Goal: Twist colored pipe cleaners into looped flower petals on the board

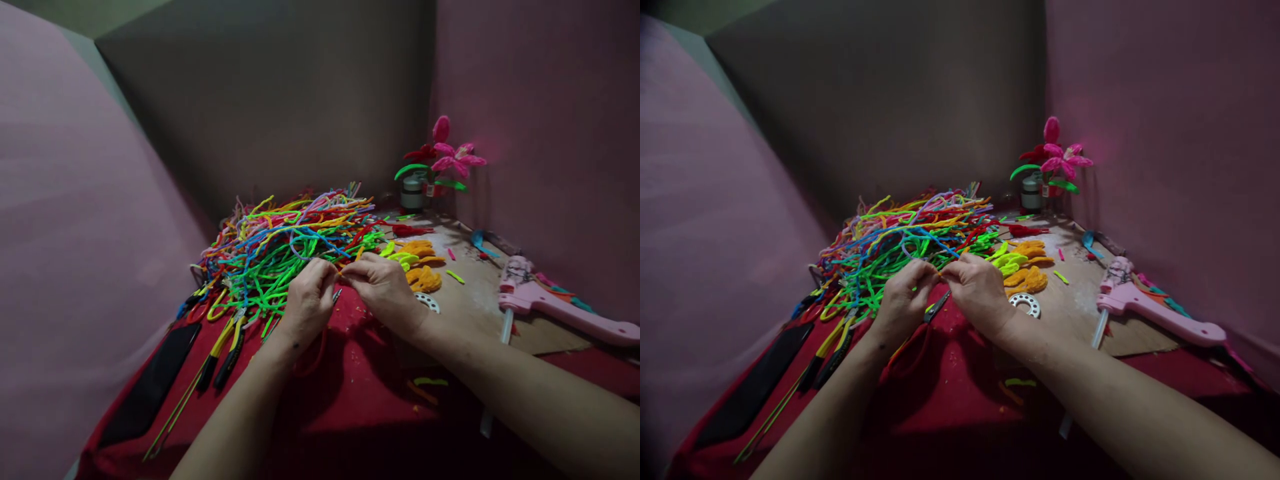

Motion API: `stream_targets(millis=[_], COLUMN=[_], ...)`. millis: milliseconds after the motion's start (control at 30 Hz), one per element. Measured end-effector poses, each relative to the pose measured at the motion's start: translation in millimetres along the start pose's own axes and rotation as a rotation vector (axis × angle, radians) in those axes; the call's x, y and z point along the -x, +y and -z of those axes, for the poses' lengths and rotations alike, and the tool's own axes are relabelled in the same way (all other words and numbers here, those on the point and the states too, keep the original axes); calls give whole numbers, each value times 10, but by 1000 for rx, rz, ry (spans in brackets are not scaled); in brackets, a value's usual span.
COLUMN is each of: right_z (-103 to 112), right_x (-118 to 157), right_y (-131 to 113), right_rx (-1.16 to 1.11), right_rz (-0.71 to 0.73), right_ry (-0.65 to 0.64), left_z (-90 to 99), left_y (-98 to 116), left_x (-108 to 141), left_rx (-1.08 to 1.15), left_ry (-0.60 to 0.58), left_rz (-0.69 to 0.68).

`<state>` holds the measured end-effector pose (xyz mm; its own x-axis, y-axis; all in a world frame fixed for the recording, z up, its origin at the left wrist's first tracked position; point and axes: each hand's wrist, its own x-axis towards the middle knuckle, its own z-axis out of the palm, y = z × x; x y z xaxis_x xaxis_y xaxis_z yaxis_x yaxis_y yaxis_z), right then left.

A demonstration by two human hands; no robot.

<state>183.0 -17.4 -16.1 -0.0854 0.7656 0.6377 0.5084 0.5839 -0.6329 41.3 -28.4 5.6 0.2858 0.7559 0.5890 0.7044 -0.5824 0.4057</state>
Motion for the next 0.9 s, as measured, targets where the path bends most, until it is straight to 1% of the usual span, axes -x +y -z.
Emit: stream_targets(millis=[133,233,333,400,467,533,600,667,733,800,900], right_z=[30,40,52,65,75,80,77,72,68,67,63], right_x=[-34,-49,-60,-70,-78,-83,-84,-82,-80,-80,-84], right_y=[5,2,-18,-33,-42,-45,-50,-65,-84,-92,-65], right_rx=[69,80,-21,-169,-346,-513,-643,-701,-684,-633,-533], right_rz=[116,152,74,-34,-167,-282,-364,-415,-431,-417,-315], right_ry=[65,17,-54,-99,-158,-198,-218,-209,-186,-181,-206], left_z=[17,59,88,87,65,29,-8,-33,-42,-41,-29], left_y=[33,49,51,54,63,81,104,124,139,147,147], left_x=[-29,-52,-58,-51,-39,-26,-17,-15,-18,-24,-30], left_rx=[127,269,496,633,742,840,922,956,936,883,822], left_ry=[18,-15,-82,-111,-96,-49,-9,-4,-4,20,46], left_rz=[94,245,455,534,559,564,563,559,551,536,510])
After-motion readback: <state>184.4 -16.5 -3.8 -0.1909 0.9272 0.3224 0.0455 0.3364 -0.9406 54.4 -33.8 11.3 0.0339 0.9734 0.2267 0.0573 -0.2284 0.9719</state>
